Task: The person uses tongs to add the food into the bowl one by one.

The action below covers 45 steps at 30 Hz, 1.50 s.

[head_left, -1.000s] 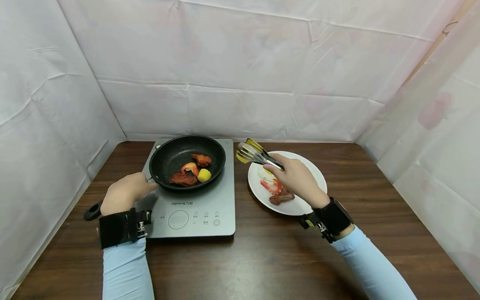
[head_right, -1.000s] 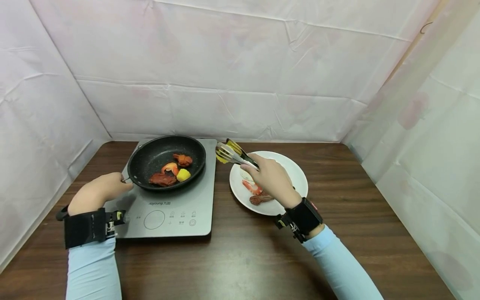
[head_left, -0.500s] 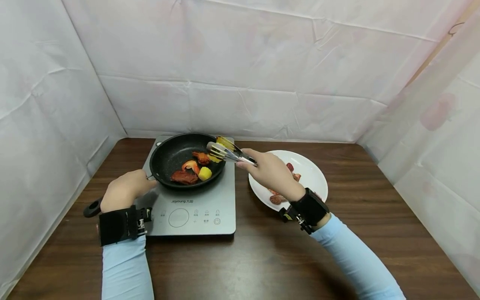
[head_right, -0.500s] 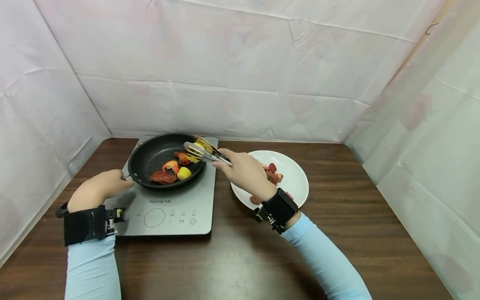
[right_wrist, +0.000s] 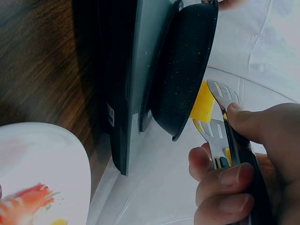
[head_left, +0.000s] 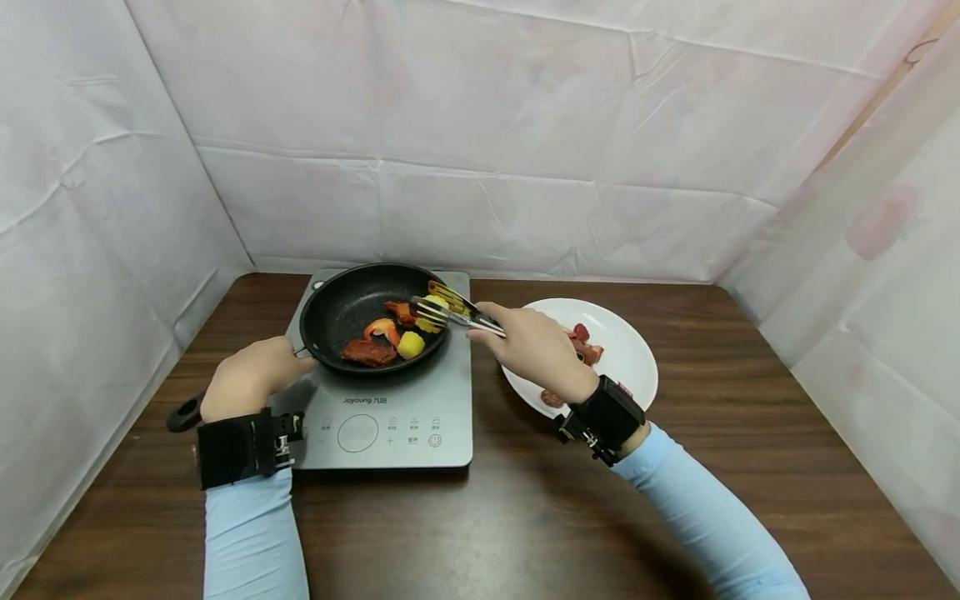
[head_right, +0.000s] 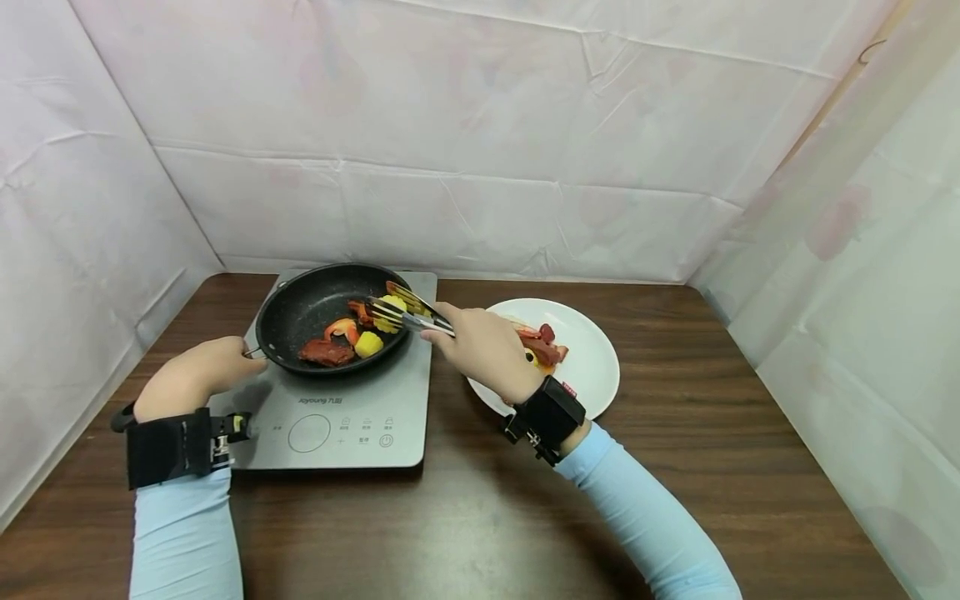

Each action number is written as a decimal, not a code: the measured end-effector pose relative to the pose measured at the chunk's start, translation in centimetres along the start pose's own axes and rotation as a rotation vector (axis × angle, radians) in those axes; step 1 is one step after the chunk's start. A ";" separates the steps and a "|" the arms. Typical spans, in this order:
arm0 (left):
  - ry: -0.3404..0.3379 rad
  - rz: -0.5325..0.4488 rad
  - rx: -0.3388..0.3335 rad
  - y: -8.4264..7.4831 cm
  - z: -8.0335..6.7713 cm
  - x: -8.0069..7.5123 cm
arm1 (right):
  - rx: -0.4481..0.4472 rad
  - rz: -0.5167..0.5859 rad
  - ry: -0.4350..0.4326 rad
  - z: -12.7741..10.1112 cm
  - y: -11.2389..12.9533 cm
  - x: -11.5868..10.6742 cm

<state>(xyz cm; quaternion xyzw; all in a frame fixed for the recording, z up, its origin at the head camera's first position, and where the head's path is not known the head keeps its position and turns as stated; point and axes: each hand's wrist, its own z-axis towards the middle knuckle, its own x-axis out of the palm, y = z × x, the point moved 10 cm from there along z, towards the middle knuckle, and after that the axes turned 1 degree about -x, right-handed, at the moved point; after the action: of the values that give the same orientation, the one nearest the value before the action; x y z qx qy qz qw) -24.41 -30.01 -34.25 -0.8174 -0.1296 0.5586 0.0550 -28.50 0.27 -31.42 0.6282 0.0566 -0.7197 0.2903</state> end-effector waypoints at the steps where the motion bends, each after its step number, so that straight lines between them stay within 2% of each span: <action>1: 0.002 -0.001 0.000 0.0 0.0 0.0 | -0.002 -0.001 0.001 0.0 0.0 0.1; 9: -0.001 -0.004 -0.016 0.2 -0.1 0.2 | 0.010 -0.003 0.020 -0.3 0.1 0.7; 16: -0.009 0.005 -0.018 0.4 -0.2 0.2 | 0.001 -0.032 0.005 -0.4 0.4 0.8; 23: -0.018 0.007 -0.012 0.4 -0.1 0.2 | -0.037 -0.071 -0.046 -0.6 1.0 0.7; 29: -0.024 0.008 -0.002 0.3 -0.1 0.1 | -0.049 -0.055 -0.071 -0.9 0.9 0.7; 45: -0.016 -0.004 -0.003 0.2 0.2 0.3 | 0.009 -0.002 -0.035 -1.0 0.5 1.7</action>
<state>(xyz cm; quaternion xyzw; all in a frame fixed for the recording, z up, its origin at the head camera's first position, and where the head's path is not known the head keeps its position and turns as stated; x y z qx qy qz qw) -24.43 -30.12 -34.66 -0.8127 -0.1324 0.5649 0.0538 -27.43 -0.25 -33.09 0.6166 0.0489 -0.7312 0.2878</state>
